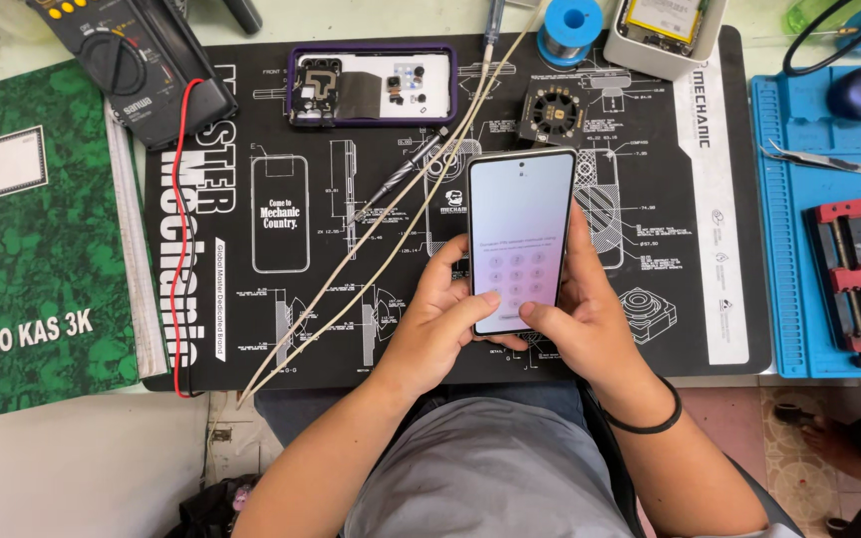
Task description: The person unlocks a smartphone, then disassembles it by removing the back cover and detaching internal components. They handle the motherboard and camera module, placing them on the workbench before repositioning the motherboard back into the phone chassis.
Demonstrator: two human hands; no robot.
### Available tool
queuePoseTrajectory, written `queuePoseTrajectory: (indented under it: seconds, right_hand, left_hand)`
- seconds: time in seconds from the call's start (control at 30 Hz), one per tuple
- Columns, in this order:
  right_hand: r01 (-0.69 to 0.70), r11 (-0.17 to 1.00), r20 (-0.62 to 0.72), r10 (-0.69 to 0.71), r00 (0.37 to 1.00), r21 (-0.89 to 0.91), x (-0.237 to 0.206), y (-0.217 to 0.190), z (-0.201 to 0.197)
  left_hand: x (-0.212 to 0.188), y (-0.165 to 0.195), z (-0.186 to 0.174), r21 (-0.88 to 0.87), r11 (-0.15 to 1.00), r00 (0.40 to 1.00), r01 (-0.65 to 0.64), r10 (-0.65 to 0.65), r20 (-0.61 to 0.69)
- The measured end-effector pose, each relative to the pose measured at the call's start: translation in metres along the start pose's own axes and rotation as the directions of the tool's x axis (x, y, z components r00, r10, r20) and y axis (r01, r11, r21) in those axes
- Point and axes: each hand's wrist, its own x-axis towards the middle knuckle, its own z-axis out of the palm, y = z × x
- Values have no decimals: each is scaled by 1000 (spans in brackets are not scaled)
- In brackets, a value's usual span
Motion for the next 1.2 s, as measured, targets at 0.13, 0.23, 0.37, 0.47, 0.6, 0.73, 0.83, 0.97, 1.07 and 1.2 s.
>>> queuePoseTrajectory:
  seconds: [0.13, 0.23, 0.37, 0.47, 0.6, 0.73, 0.83, 0.97, 1.07, 1.2]
  right_hand:
    - [-5, 1000, -11, 5, 1000, 13, 0, 1, 1]
    - [-22, 1000, -18, 22, 1000, 18, -1, 1, 1]
    - [-9, 999, -22, 10, 1000, 44, -2, 3, 1]
    - [6, 1000, -35, -5, 999, 20, -3, 6, 2]
    - [7, 999, -40, -5, 999, 44, -5, 10, 0]
    - [17, 998, -43, -15, 999, 59, -6, 10, -1]
    - [20, 998, -46, -17, 999, 60, -6, 7, 1]
    - [46, 997, -45, -43, 998, 59, -5, 4, 5]
    - [50, 998, -47, -48, 998, 44, -5, 3, 7]
    - [1, 998, -55, 2, 998, 61, -5, 5, 6]
  left_hand:
    - [0, -4, -1, 15, 1000, 999, -1, 2, -37]
    - [0, -5, -1, 3, 1000, 999, 0, 0, -33]
    - [-1, -5, 1, 13, 1000, 999, -10, 10, -37]
    - [-2, -5, 3, 41, 999, 999, -25, 27, -40]
    - [-2, -3, 4, 102, 995, 999, -19, 23, -34]
    - [-3, 0, 4, 87, 996, 1000, -20, 22, -21]
    - [-3, 2, 7, 83, 996, 999, -25, 28, -35]
    - [4, -1, 16, 98, 995, 989, -22, 36, -145]
    - [9, -4, 21, 120, 993, 971, -12, 40, -235]
    - [10, -2, 21, 81, 997, 974, -16, 34, -225]
